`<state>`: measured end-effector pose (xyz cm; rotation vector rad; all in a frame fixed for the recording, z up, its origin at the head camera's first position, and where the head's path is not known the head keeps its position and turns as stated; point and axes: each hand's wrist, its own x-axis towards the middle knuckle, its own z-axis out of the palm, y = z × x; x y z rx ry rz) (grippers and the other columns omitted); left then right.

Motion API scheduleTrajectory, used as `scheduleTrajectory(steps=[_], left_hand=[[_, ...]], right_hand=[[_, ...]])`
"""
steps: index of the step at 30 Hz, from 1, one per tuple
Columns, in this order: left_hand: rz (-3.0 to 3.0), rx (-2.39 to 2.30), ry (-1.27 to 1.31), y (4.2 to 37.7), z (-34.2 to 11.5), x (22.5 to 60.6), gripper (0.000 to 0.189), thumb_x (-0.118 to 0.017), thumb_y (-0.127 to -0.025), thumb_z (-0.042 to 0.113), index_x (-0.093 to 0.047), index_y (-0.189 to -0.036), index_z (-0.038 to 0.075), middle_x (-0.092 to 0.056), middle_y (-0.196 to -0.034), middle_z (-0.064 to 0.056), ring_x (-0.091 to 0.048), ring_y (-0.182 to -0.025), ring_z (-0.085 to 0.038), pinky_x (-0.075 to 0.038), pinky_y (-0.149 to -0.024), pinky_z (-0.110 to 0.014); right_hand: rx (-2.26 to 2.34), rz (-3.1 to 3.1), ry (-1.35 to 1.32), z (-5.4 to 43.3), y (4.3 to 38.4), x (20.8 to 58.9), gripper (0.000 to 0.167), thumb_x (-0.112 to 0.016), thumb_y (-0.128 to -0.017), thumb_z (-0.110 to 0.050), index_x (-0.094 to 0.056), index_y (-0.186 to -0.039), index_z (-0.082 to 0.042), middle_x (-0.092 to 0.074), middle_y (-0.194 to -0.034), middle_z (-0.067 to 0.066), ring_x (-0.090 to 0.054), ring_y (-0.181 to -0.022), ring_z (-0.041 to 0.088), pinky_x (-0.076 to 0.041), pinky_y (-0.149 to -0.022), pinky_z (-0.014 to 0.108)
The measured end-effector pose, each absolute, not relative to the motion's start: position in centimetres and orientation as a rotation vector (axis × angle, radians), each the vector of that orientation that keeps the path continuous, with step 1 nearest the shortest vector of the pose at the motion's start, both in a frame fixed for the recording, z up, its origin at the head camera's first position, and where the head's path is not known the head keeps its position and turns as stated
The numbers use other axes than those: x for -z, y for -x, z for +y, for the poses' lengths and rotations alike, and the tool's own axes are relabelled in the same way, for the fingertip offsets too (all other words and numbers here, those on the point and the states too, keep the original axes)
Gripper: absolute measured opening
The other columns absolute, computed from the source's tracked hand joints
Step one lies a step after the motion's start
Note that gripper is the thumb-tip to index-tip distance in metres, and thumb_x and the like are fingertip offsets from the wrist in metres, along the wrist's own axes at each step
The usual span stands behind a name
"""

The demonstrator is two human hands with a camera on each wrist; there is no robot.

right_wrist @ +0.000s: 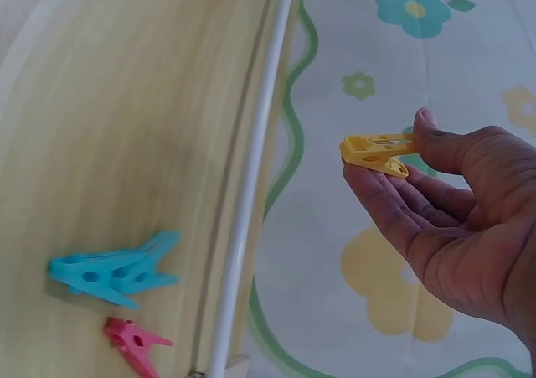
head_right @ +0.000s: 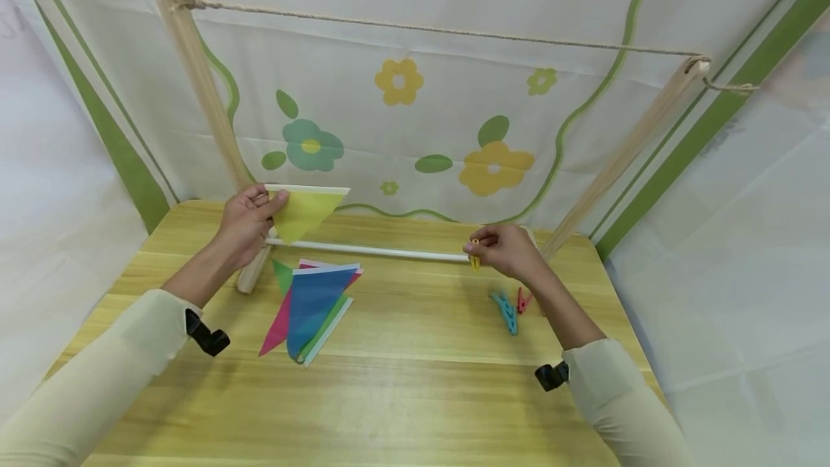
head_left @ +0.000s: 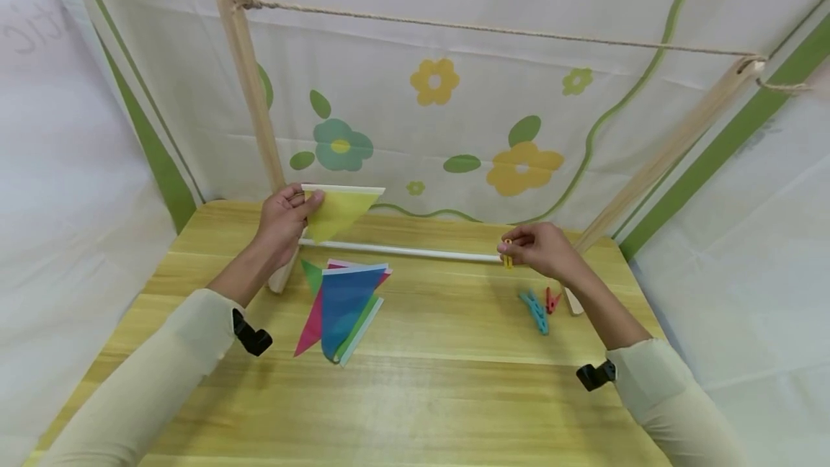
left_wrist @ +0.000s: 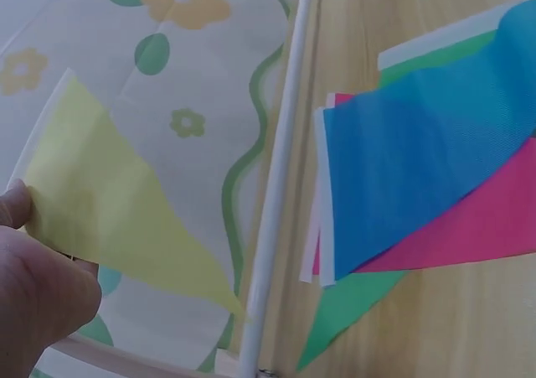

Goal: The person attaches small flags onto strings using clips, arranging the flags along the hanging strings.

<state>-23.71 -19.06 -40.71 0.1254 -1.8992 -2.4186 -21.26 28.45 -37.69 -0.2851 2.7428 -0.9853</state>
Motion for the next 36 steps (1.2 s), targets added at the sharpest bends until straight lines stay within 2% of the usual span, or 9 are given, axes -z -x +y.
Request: scheduleTrajectory(steps=[5,10,13,15,20,23,27,32,36], left_hand=[[-1.858,2.415,-0.138,23.9,-18.8,39.7,0.026,-0.079,-0.107,0.017,-0.057,-0.094,0.013,-0.035,-0.072,0.010,-0.032,-0.069,-0.006,-0.023,-0.063,-0.023],[-1.802,2.431,-0.119,24.2,-18.5,38.9,0.028,-0.080,-0.107,0.016,-0.059,-0.089,0.015,-0.034,-0.071,0.010,-0.029,-0.069,-0.008,-0.020,-0.066,-0.026],[-1.775,2.442,-0.101,24.3,-18.3,38.6,0.021,-0.079,-0.107,0.015,-0.067,-0.090,0.017,-0.040,-0.069,0.012,-0.035,-0.070,-0.006,-0.026,-0.064,-0.020],[-1.755,2.458,-0.089,24.5,-18.1,38.3,0.015,-0.079,-0.107,0.014,-0.074,-0.094,0.019,-0.052,-0.071,0.014,-0.045,-0.074,-0.005,-0.035,-0.066,-0.018],[-1.713,2.472,-0.063,24.7,-17.7,37.6,0.008,-0.080,-0.106,0.014,-0.080,-0.100,0.019,-0.069,-0.079,0.012,-0.057,-0.084,-0.005,-0.046,-0.073,-0.017],[-1.699,2.454,-0.061,24.9,-17.4,37.0,0.012,-0.081,-0.106,0.016,-0.075,-0.095,0.018,-0.057,-0.075,0.013,-0.050,-0.080,-0.005,-0.040,-0.069,-0.017],[-1.664,2.440,-0.047,25.2,-16.9,36.1,0.016,-0.082,-0.105,0.018,-0.072,-0.093,0.016,-0.054,-0.074,0.012,-0.048,-0.078,-0.005,-0.040,-0.067,-0.016],[-1.606,2.475,-0.005,25.4,-16.7,35.5,0.007,-0.084,-0.103,0.017,-0.079,-0.100,0.013,-0.080,-0.088,0.009,-0.073,-0.087,-0.004,-0.060,-0.082,-0.015],[-1.588,2.471,0.008,25.5,-16.7,35.1,0.006,-0.084,-0.103,0.017,-0.081,-0.102,0.013,-0.084,-0.094,0.007,-0.077,-0.091,-0.006,-0.063,-0.088,-0.017]], right_hand=[[1.007,2.766,0.316,27.9,21.6,36.2,0.050,-0.074,-0.112,-0.037,-0.072,-0.143,0.002,-0.079,-0.128,0.025,-0.082,-0.109,0.037,-0.070,-0.091,0.044],[1.049,2.782,0.351,27.2,22.0,34.7,0.047,-0.073,-0.113,-0.037,-0.073,-0.141,0.001,-0.079,-0.127,0.024,-0.082,-0.108,0.034,-0.069,-0.096,0.048],[1.041,2.805,0.356,26.7,22.1,33.8,0.048,-0.073,-0.113,-0.039,-0.074,-0.142,-0.001,-0.079,-0.129,0.023,-0.081,-0.112,0.035,-0.067,-0.100,0.051],[1.030,2.823,0.363,26.4,22.2,33.2,0.049,-0.074,-0.112,-0.040,-0.074,-0.142,-0.001,-0.079,-0.129,0.023,-0.080,-0.114,0.036,-0.066,-0.101,0.053],[1.024,2.854,0.384,25.7,22.4,31.9,0.049,-0.074,-0.112,-0.040,-0.074,-0.143,-0.002,-0.079,-0.130,0.023,-0.079,-0.117,0.038,-0.066,-0.101,0.054],[1.034,2.866,0.393,25.4,22.5,31.1,0.049,-0.074,-0.112,-0.041,-0.074,-0.142,-0.003,-0.080,-0.130,0.023,-0.079,-0.118,0.038,-0.065,-0.101,0.055],[1.079,2.874,0.407,25.1,22.6,30.2,0.047,-0.073,-0.113,-0.039,-0.074,-0.142,-0.002,-0.081,-0.127,0.022,-0.081,-0.115,0.036,-0.068,-0.097,0.046],[1.186,2.865,0.433,24.6,22.7,29.4,0.040,-0.071,-0.114,-0.034,-0.075,-0.139,-0.002,-0.084,-0.120,0.020,-0.084,-0.107,0.037,-0.067,-0.085,0.023],[1.261,2.866,0.455,23.8,22.7,28.8,0.037,-0.072,-0.114,-0.031,-0.076,-0.137,-0.003,-0.084,-0.118,0.020,-0.084,-0.101,0.027,-0.066,-0.082,0.019]])
